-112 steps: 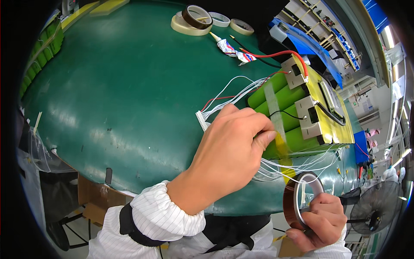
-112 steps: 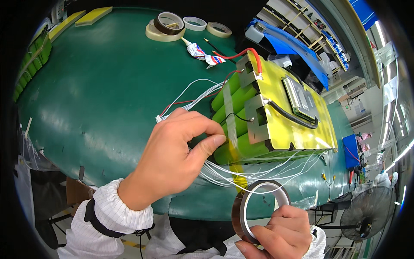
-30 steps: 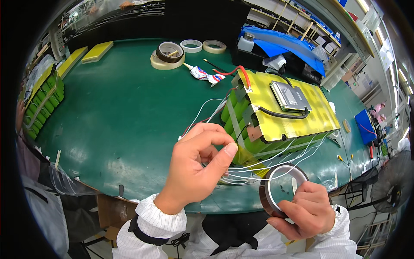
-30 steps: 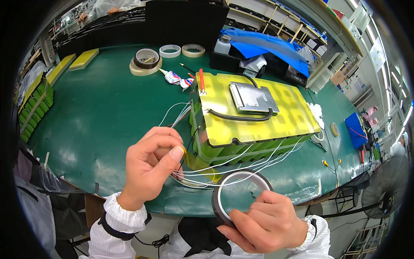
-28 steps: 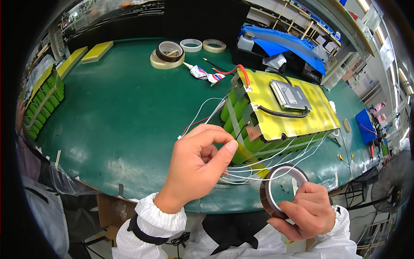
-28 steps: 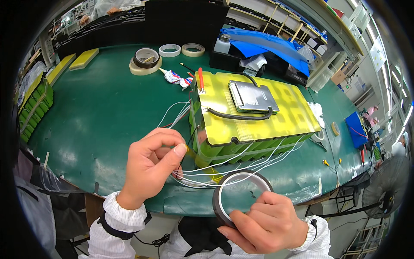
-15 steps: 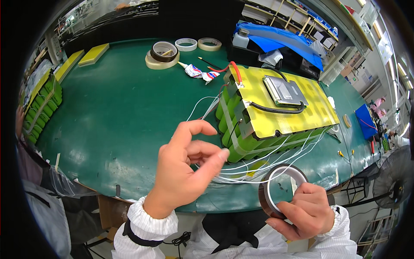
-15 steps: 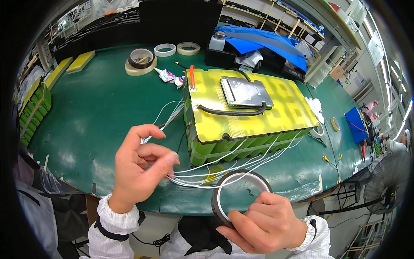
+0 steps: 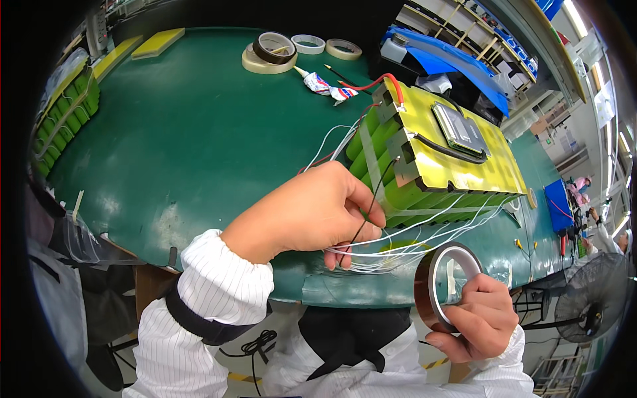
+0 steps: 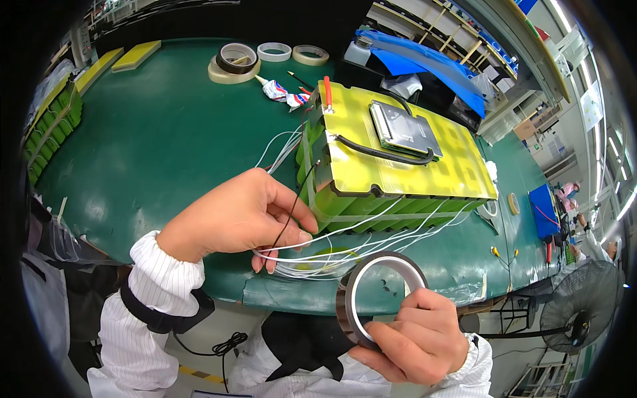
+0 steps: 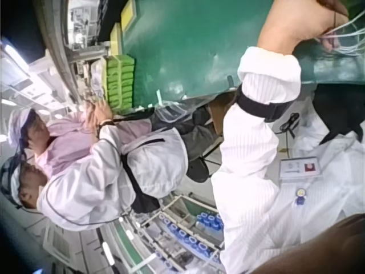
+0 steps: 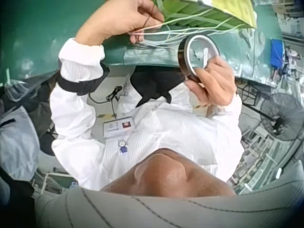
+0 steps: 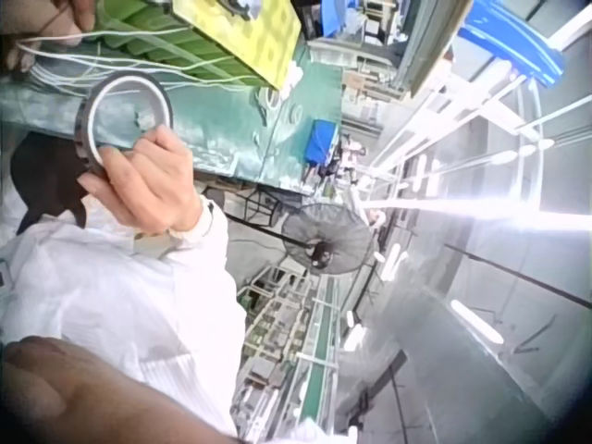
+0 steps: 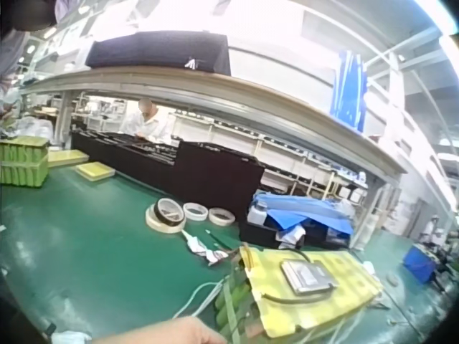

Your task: The person peels adhesive tape from a roll, wraps it around the wires and battery cells of a battery pack by hand, turns the battery pack, and applies tape across the cells.

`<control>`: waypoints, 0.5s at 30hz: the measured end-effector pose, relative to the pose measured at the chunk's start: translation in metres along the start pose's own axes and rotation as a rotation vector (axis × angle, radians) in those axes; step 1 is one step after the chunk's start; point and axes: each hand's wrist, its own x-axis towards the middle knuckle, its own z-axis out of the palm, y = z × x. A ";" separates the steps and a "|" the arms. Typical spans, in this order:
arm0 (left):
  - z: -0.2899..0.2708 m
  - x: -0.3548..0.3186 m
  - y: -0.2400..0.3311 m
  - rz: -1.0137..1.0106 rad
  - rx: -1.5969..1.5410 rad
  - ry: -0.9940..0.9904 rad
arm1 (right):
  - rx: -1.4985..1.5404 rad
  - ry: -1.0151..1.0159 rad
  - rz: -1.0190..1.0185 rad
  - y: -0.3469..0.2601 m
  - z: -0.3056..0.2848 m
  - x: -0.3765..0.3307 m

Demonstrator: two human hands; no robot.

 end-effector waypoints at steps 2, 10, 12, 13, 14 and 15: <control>-0.002 0.001 -0.002 -0.024 0.026 -0.009 | 0.006 0.007 0.001 0.003 0.004 0.001; -0.002 0.007 -0.007 0.013 0.071 -0.098 | 0.095 0.024 0.058 -0.002 0.005 -0.009; -0.002 0.005 -0.005 0.002 0.089 -0.094 | 0.179 0.045 0.078 -0.005 0.006 -0.012; -0.002 0.004 -0.003 -0.011 0.098 -0.102 | 0.177 0.045 0.083 -0.005 0.006 -0.012; -0.003 0.004 -0.003 -0.025 0.108 -0.109 | 0.218 0.041 0.123 -0.005 0.006 -0.012; -0.003 0.006 -0.005 -0.026 0.108 -0.115 | 0.259 0.037 0.163 -0.005 0.006 -0.013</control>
